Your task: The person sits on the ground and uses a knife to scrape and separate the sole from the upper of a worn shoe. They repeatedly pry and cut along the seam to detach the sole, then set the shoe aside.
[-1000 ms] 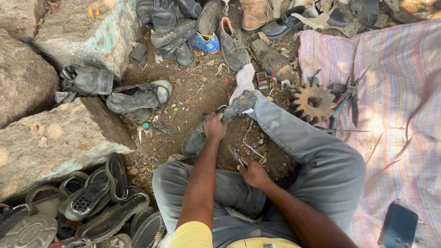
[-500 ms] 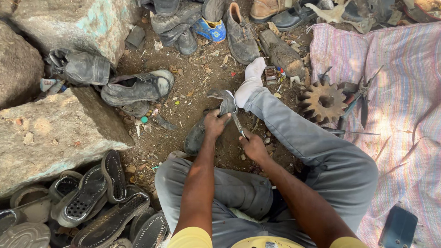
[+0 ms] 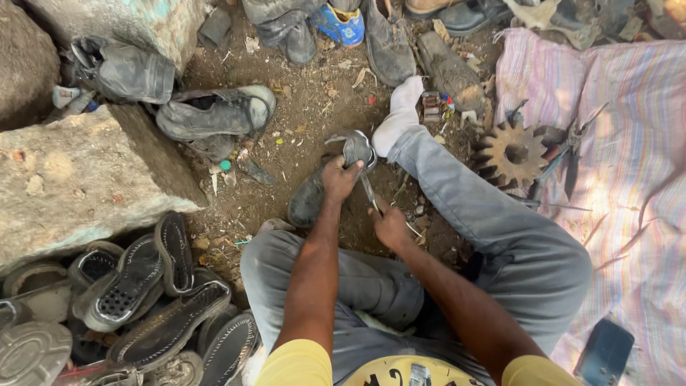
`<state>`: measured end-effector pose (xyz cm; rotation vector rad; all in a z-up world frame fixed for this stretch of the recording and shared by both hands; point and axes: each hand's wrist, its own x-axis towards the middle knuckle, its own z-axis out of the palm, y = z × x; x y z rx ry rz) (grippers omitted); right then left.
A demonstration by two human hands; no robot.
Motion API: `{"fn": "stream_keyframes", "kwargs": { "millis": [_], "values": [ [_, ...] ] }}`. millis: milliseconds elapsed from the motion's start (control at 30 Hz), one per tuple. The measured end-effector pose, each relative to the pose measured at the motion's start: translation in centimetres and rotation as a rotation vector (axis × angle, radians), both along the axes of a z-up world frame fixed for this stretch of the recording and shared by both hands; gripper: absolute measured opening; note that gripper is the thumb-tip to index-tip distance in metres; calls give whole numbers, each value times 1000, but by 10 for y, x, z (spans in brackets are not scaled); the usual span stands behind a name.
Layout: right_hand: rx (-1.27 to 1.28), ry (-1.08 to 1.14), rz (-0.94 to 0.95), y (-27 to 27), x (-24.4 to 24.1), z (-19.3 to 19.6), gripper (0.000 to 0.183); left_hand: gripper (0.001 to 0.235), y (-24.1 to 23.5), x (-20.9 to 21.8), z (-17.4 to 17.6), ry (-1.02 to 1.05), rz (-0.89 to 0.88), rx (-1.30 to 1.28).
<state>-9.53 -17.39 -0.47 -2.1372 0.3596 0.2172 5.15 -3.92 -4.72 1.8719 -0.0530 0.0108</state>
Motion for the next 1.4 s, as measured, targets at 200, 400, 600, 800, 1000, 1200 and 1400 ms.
{"fn": "stream_keyframes", "kwargs": {
  "millis": [200,400,600,800,1000,1200,1400],
  "values": [
    [114,-200,40,-4,53,-31,42,22,-13,-1,0,-21,104,-223],
    [-35,-31,30,-12,66,-32,39,34,-43,2,-9,-56,384,87],
    [54,-183,46,-21,73,-34,42,25,-35,0,-12,69,301,-197],
    [127,-106,72,-28,41,-23,45,9,-36,0,-31,69,206,-620],
    [152,-207,89,-21,27,-24,45,16,-22,5,-44,129,193,-874],
    [178,97,0,-7,33,1,50,21,-15,4,-23,185,227,-892],
    [85,-261,90,-6,-6,-14,45,35,-2,9,-35,171,289,-1140]
  ]
}}
